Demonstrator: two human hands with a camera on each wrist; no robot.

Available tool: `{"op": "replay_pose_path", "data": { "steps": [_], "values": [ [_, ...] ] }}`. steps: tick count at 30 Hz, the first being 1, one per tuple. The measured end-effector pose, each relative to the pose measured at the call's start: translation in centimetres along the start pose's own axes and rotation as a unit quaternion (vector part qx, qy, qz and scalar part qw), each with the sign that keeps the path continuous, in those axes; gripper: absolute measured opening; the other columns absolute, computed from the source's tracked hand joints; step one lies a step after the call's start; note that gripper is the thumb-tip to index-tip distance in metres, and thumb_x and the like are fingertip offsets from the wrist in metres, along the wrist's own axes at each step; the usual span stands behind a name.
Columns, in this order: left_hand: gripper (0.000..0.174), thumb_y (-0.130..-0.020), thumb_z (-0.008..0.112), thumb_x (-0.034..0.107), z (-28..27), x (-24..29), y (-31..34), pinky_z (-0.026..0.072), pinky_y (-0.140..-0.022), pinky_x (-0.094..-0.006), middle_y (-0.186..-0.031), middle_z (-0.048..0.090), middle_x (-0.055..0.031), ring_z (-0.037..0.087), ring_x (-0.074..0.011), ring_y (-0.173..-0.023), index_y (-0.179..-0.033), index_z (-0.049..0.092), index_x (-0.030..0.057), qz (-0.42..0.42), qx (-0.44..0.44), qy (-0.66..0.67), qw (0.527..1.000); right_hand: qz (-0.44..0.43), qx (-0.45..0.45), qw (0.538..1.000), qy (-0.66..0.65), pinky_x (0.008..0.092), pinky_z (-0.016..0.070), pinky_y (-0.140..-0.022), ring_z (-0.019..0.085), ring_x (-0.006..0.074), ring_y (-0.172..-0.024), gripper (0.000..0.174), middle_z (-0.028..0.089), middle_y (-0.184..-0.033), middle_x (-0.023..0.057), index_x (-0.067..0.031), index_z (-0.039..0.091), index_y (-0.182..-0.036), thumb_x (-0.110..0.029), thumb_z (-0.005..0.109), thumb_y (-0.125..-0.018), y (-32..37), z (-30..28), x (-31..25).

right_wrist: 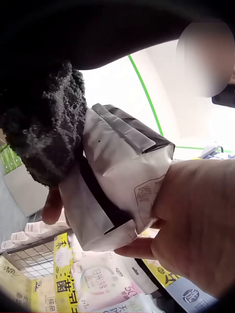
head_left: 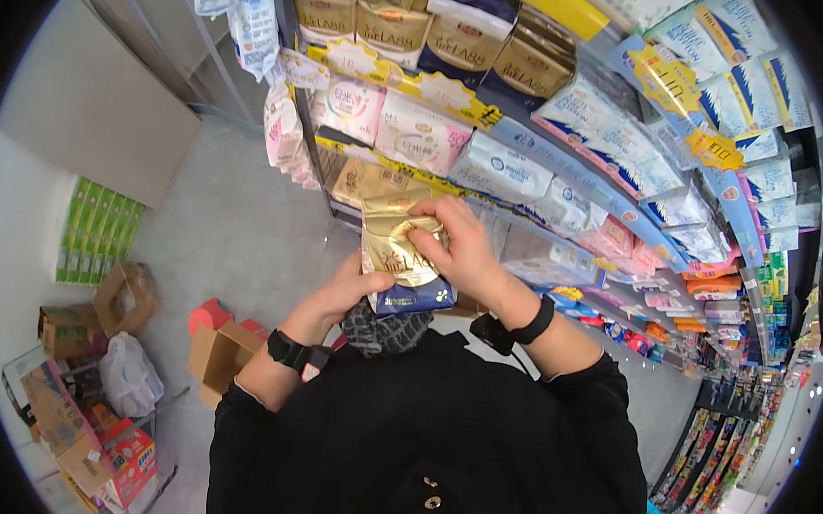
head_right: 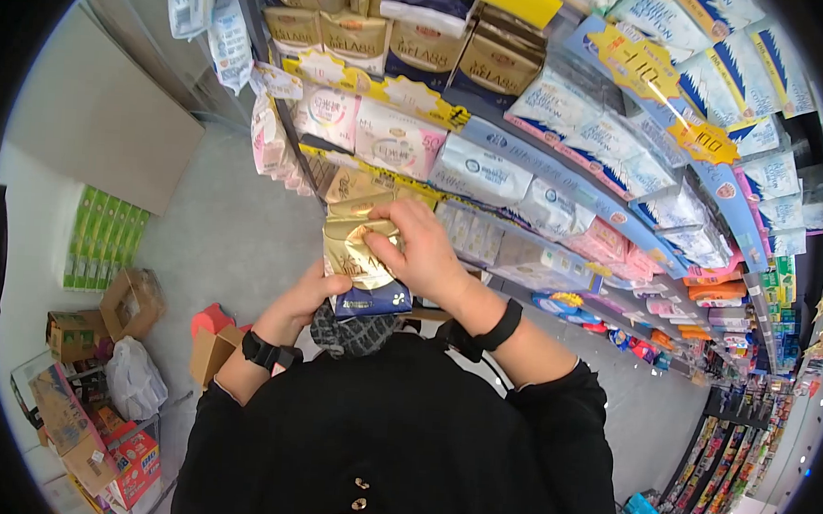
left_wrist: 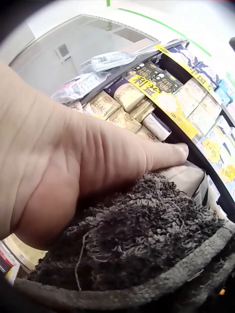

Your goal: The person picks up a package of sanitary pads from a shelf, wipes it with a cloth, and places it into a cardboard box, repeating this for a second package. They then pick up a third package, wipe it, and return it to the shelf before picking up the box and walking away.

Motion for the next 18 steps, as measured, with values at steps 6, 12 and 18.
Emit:
{"op": "replay_pose_path", "data": {
  "steps": [6,12,18],
  "values": [
    [0.08,-0.072,0.075,0.034,-0.3,0.2,0.2,0.0428,-0.096,-0.031,-0.125,0.053,-0.0113,0.054,-0.0187,-0.111,-0.132,0.038,-0.0035,0.04,-0.005,0.034,0.999,0.049,-0.076,0.995,-0.038,0.0376,0.044,-0.084,0.054,0.0318,-0.099,0.03,0.057,-0.102,0.0135,-0.0061,0.054,-0.11,-0.021,0.06,-0.085,-0.1,0.4,0.5],
    [0.085,-0.07,0.076,0.039,-0.7,0.6,1.1,0.0431,-0.096,-0.0314,-0.126,0.053,-0.0125,0.054,-0.0198,-0.112,-0.132,0.038,-0.0047,0.039,0.004,0.04,0.998,0.09,-0.086,0.987,-0.104,0.0376,0.0423,-0.093,0.049,0.025,-0.112,0.041,0.05,-0.119,0.0111,-0.0066,0.049,-0.122,-0.021,0.06,-0.085,-0.7,-0.3,1.0],
    [0.091,-0.067,0.076,0.044,-1.2,1.5,2.6,0.0427,-0.096,-0.0319,-0.126,0.053,-0.0131,0.054,-0.0202,-0.113,-0.133,0.037,-0.0042,0.061,0.025,0.023,0.998,-0.072,0.124,0.962,0.231,0.0422,0.042,-0.09,0.051,0.0352,-0.104,0.041,0.054,-0.112,0.0174,-0.006,0.055,-0.112,-0.017,0.068,-0.075,-6.1,-11.2,-0.8]
  ]
}}
Point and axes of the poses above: each hand's wrist, its own y-axis away from the middle knuckle, its own z-axis out of the palm, x = y × z, the point moved 9 cm from there along -y, towards the middle knuckle
